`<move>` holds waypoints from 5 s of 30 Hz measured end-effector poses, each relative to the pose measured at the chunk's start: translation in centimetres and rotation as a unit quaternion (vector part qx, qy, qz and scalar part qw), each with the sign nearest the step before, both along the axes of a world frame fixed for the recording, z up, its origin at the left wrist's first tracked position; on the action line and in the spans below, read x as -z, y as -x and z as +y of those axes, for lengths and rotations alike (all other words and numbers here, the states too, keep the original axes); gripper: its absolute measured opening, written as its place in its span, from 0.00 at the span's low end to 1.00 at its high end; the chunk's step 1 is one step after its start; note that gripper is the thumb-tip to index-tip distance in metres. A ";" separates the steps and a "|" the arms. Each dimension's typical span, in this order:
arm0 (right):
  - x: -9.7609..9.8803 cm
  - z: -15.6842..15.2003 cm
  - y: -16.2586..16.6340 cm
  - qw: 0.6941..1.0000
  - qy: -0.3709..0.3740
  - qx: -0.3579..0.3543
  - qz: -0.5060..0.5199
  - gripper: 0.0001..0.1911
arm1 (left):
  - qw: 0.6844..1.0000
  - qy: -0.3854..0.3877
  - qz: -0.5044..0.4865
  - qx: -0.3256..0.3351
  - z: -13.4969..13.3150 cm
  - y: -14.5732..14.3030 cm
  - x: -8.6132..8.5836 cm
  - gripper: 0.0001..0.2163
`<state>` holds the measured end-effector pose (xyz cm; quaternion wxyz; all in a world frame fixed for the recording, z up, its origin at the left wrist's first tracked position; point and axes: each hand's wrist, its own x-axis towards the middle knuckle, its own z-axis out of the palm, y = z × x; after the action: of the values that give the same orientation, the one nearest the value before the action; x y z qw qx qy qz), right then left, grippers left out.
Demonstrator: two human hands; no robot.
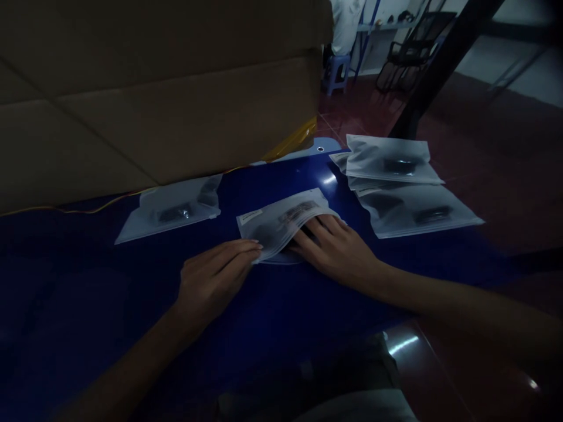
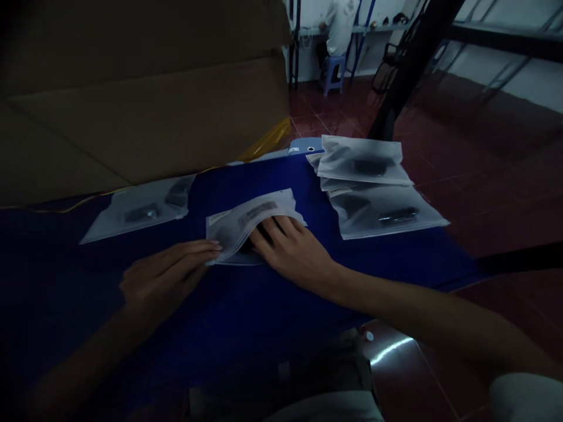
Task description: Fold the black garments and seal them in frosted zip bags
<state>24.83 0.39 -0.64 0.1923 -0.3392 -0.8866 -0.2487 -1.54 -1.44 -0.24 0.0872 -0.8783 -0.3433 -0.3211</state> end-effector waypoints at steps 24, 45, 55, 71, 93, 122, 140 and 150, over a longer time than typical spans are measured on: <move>1.1 -1.0 1.8 0.923 -0.122 -0.323 0.170 0.04 | 0.969 0.163 -0.138 0.125 -1.9 -0.6 1.8 0.17; 0.0 0.2 0.6 0.984 -0.109 -0.113 0.079 0.08 | 1.000 0.010 0.002 0.011 -0.5 -0.8 -0.9 0.10; -0.2 2.0 -1.8 0.986 -0.041 0.158 -0.022 0.14 | 0.997 0.054 -0.048 0.022 -0.5 -0.6 -1.3 0.06; -0.4 2.5 -2.5 0.980 -0.006 0.197 -0.008 0.11 | 0.997 0.041 -0.052 -0.027 -0.7 -0.7 -1.0 0.06; 0.2 1.6 -1.0 0.946 0.242 -0.205 0.061 0.40 | 0.966 0.219 0.137 -0.018 0.0 -0.3 0.9 0.49; 1.3 1.5 0.0 0.938 0.306 -0.162 0.022 0.42 | 0.962 0.212 0.168 -0.016 -0.1 -0.4 1.4 0.45; 1.9 0.8 0.7 0.939 0.315 -0.121 0.071 0.48 | 0.982 0.019 0.173 -0.075 -1.3 -1.1 0.0 0.28; 1.5 1.5 -0.1 0.886 0.392 -0.216 0.121 0.53 | 0.970 0.112 0.202 -0.081 -1.0 -0.1 0.4 0.31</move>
<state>24.90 1.85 -2.18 0.1986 -0.2141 -0.9332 0.2095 -1.44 -2.40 -0.63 0.0819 -0.8986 -0.4220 -0.0882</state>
